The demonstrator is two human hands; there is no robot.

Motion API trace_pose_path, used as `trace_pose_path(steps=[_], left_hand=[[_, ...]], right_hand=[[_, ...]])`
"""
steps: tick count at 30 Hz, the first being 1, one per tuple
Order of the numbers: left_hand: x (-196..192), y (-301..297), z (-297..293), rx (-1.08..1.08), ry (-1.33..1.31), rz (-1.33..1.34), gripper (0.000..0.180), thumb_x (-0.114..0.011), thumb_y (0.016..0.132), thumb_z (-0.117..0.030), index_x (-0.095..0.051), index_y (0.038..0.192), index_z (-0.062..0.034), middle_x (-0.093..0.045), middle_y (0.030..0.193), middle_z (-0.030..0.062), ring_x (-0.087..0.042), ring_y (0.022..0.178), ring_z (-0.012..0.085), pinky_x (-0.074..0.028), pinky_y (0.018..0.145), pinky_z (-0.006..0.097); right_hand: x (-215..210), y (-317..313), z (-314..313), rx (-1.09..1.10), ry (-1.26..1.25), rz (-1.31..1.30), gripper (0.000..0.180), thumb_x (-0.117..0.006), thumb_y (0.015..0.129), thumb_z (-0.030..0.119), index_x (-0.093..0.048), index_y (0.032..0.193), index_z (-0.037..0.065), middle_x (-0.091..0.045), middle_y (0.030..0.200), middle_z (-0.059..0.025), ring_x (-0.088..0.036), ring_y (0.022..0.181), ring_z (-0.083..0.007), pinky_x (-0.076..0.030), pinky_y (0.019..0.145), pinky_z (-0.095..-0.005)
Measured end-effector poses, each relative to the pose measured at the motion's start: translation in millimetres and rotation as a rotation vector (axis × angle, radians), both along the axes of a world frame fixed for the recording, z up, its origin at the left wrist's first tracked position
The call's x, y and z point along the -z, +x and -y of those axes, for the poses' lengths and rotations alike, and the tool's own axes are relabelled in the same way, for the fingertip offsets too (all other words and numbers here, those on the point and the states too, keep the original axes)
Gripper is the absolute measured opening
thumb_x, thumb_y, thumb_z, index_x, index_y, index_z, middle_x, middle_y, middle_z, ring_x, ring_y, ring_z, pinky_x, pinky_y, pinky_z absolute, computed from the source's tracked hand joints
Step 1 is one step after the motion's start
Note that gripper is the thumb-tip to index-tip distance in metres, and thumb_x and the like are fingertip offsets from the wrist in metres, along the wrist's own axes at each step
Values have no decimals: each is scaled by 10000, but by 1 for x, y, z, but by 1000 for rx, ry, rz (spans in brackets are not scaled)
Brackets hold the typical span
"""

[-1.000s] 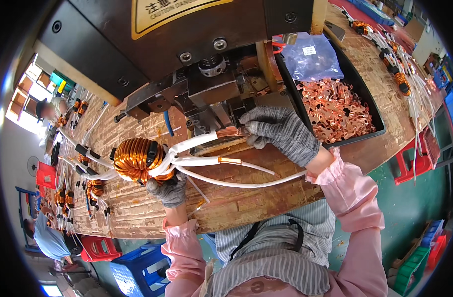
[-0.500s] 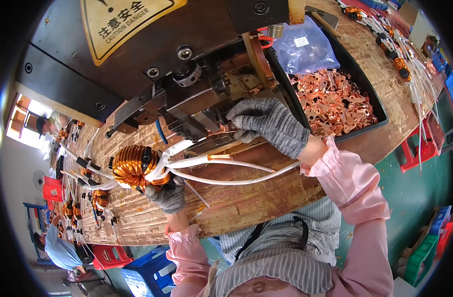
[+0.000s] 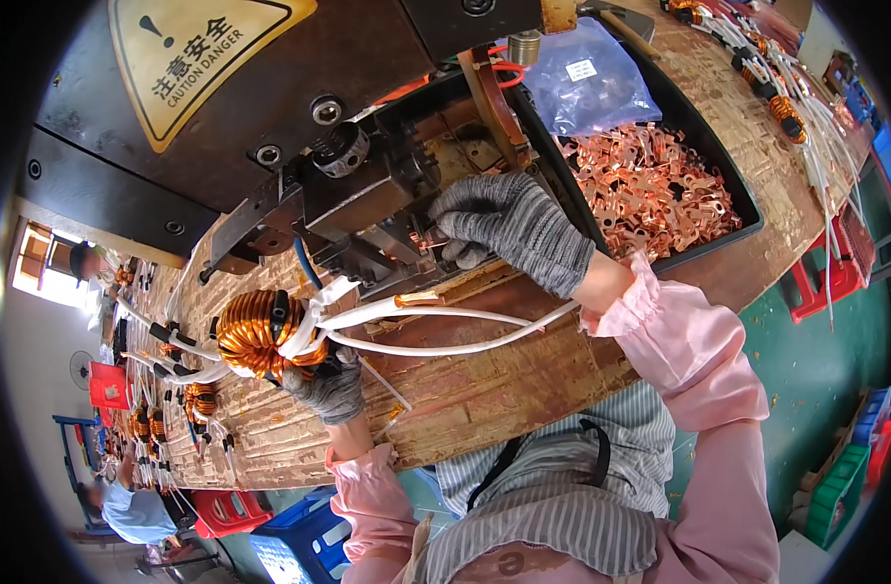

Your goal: The person assembles electrical components by inserting copper terminals into the ends of white insulated wires attached to a copper coil. They use a manual press machine to crimp the terminals onto the wires and then place the finished units on a wooden workbench.

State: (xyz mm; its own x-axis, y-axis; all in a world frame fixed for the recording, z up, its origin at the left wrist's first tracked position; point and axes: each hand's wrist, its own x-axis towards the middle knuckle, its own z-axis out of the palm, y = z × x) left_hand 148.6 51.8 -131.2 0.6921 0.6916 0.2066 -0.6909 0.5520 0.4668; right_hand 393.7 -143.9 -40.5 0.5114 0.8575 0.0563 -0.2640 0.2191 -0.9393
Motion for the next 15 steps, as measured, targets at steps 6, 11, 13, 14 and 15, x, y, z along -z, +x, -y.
trace_pose_path(steps=[6, 11, 13, 14, 15], left_hand=[[-4, 3, 6, -34, 27, -22, 667, -719, 673, -273, -419, 1231, -63, -520, 1174, 94, -545, 1011, 235, -559, 708, 379], [-3, 3, 6, -39, 41, -20, 672, -718, 677, -269, -413, 1239, -64, -513, 1184, 97, -538, 1027, 240, -558, 723, 393], [0, 2, 4, -38, 33, -5, 673, -717, 678, -266, -411, 1242, -63, -508, 1191, 100, -534, 1037, 244, -558, 728, 402], [-1, 2, 4, -27, 41, -5, 676, -720, 676, -261, -410, 1242, -63, -506, 1194, 100, -532, 1042, 248, -554, 738, 407], [-2, 3, 5, -17, 50, -5, 678, -722, 674, -256, -409, 1243, -63, -504, 1198, 100, -529, 1048, 252, -551, 747, 412]], right_hand=[[-3, 5, 6, 239, -139, 420, 169, -606, 827, 168, -606, 927, 32, -620, 772, -55, -599, 600, -127, -532, 551, -239], [-6, 17, 34, 333, -1, 198, 211, -596, 843, 196, -584, 1002, 58, -609, 853, -10, -584, 699, -79, -506, 562, -211], [-10, 18, 46, 389, -2, 161, 206, -593, 845, 189, -587, 1007, 61, -611, 856, -10, -586, 703, -79, -503, 573, -204], [-10, 18, 51, 418, -2, 143, 203, -592, 846, 185, -588, 1009, 63, -612, 858, -10, -587, 705, -79, -502, 579, -201], [-7, 19, 56, 426, 26, 117, 210, -587, 851, 183, -588, 1024, 65, -615, 855, -14, -588, 709, -79, -494, 597, -193]])
